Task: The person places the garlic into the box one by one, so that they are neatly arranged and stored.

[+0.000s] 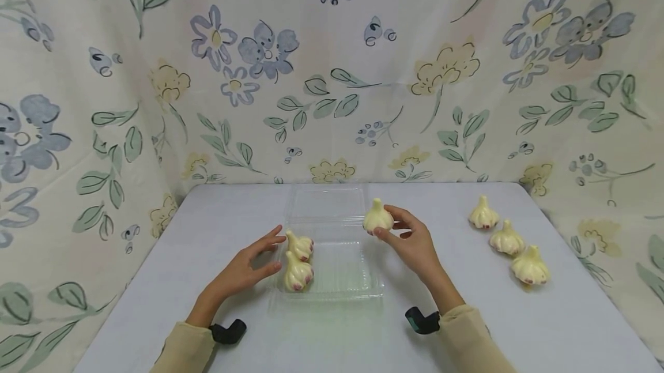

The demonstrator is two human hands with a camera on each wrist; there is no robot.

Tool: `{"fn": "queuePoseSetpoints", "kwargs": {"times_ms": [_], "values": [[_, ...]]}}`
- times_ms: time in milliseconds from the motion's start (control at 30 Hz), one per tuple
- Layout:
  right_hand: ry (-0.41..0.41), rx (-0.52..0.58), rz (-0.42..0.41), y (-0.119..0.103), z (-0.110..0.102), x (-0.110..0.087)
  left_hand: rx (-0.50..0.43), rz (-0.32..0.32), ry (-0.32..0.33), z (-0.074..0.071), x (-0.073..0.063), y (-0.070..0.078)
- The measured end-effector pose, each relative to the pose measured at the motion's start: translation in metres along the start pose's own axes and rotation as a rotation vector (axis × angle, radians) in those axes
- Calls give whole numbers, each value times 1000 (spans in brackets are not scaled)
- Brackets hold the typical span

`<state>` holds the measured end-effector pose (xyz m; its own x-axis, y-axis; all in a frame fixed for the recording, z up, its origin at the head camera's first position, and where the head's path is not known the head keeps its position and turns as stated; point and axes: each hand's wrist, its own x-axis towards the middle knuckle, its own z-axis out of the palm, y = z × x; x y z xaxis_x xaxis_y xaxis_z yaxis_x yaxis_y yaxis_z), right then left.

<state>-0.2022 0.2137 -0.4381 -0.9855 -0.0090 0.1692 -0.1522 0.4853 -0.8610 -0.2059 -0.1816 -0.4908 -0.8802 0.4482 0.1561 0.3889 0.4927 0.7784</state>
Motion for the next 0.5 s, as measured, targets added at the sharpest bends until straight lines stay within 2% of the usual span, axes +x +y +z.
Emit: {"fn": "queuePoseSetpoints", "kwargs": {"times_ms": [500], "values": [[-3,36,-129,-7,32,-8,1,-6,-5,0,-1,1]]}}
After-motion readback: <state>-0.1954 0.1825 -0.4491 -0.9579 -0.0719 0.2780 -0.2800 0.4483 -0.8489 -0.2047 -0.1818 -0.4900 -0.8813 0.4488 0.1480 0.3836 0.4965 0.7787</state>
